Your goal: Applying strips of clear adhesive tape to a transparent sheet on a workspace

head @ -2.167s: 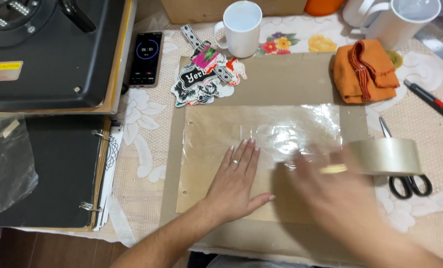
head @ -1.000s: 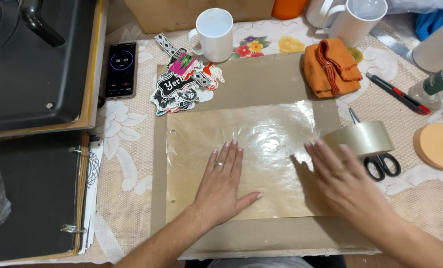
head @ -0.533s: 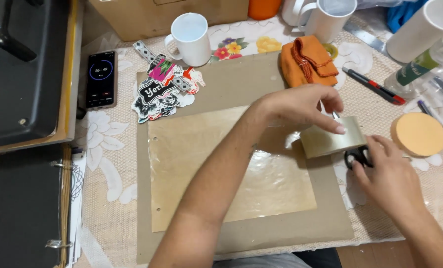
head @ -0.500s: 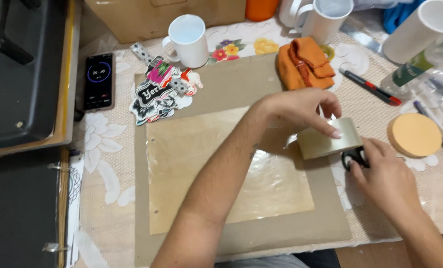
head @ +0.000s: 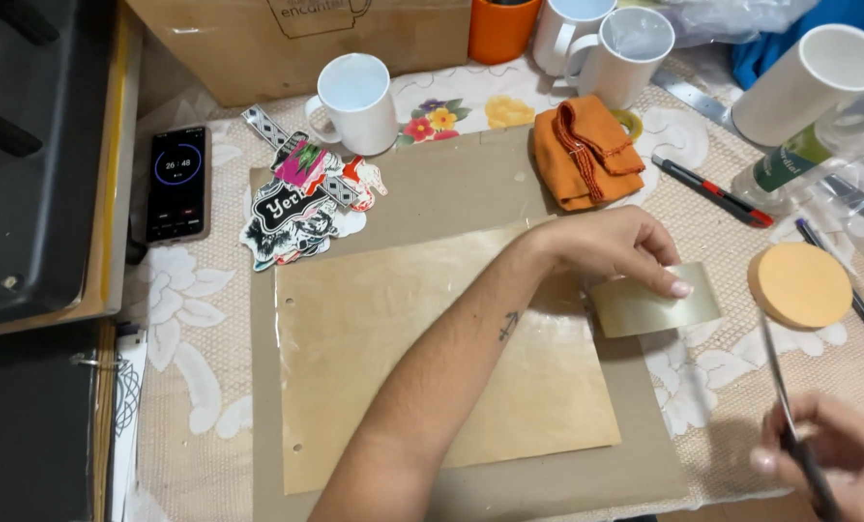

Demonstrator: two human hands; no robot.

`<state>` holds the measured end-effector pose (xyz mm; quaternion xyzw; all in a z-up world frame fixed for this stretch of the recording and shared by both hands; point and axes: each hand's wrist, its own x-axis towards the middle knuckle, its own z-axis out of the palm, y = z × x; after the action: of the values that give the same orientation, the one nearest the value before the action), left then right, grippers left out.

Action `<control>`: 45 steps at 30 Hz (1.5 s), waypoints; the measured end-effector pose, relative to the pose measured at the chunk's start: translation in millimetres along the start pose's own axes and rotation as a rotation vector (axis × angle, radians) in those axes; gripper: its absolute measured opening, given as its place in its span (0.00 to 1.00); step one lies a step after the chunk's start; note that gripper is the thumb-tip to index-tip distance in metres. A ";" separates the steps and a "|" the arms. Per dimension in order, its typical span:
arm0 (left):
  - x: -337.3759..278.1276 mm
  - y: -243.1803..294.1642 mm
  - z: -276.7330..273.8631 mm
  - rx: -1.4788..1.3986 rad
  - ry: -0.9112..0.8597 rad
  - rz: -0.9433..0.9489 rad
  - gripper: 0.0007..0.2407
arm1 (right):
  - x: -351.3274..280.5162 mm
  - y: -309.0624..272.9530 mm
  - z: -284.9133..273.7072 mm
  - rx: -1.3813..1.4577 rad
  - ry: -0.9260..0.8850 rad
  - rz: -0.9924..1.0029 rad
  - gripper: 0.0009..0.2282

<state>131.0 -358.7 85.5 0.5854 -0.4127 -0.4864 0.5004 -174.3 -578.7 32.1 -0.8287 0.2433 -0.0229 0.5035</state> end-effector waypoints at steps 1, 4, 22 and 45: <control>2.3 0.1 -3.4 0.005 -0.002 0.005 0.14 | -2.3 21.7 0.1 -0.001 0.006 -0.004 0.11; 0.8 -2.3 -2.0 -0.102 0.004 -0.030 0.14 | -19.8 33.7 23.0 0.176 -0.376 0.319 0.11; -0.3 -0.8 -1.7 -0.060 0.045 -0.073 0.17 | 17.2 -69.2 122.4 0.099 -0.321 0.219 0.19; 8.3 29.1 29.7 -0.461 0.712 0.620 0.21 | 90.4 -95.0 50.5 -0.586 0.030 -0.266 0.32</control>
<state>103.4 -376.8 112.2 0.4397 -0.2531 -0.1646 0.8459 -44.3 -540.1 68.9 -0.9626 0.1366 -0.0294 0.2323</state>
